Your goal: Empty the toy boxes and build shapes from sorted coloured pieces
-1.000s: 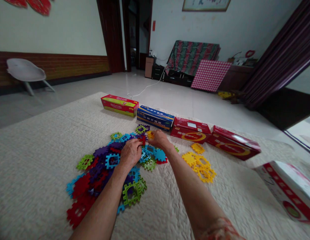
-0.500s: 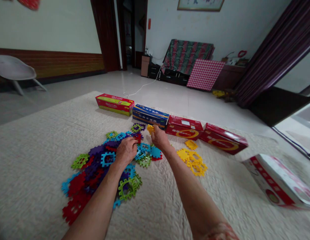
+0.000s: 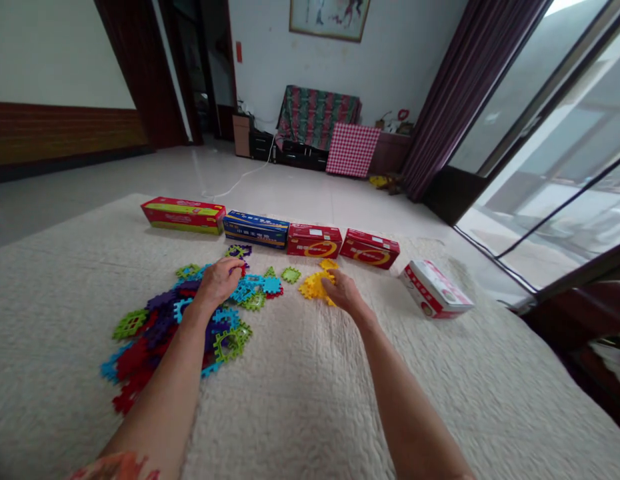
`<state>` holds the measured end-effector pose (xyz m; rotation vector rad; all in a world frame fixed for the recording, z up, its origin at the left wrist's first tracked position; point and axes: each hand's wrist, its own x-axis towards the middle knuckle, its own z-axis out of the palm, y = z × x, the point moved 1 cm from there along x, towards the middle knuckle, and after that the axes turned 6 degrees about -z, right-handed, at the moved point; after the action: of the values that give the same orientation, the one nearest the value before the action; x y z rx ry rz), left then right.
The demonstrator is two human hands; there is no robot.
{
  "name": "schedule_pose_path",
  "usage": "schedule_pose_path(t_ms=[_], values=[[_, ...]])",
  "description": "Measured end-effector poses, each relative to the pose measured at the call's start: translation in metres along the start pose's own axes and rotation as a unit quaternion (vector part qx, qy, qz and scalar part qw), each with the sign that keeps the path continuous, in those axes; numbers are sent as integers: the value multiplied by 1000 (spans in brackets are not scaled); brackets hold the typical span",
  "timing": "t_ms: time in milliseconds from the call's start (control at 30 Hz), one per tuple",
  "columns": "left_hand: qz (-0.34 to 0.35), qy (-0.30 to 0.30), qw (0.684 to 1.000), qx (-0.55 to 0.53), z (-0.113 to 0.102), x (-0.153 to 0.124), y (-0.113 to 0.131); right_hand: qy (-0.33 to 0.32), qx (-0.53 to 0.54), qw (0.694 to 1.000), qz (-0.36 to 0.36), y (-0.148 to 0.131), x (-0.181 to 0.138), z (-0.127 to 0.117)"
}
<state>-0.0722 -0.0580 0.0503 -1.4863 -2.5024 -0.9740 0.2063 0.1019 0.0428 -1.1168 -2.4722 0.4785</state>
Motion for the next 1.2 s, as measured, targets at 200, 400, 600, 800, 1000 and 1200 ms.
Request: schedule_pose_path(t_ms=[200, 400, 600, 800, 1000, 1200], values=[[115, -74, 990, -38, 30, -23, 65, 122, -47, 991, 17, 23, -34, -2], [127, -149, 980, 35, 77, -19, 96, 269, 20, 963, 18, 44, -75, 27], [125, -159, 973, 113, 100, -15, 87, 206, -9, 978, 42, 43, -81, 35], [116, -145, 972, 144, 88, -23, 66, 194, -19, 979, 57, 41, -80, 31], [70, -110, 977, 170, 71, -17, 56, 193, -10, 980, 52, 40, -81, 31], [87, -73, 993, 6, 94, -19, 96, 184, -10, 981, 62, 36, -82, 29]])
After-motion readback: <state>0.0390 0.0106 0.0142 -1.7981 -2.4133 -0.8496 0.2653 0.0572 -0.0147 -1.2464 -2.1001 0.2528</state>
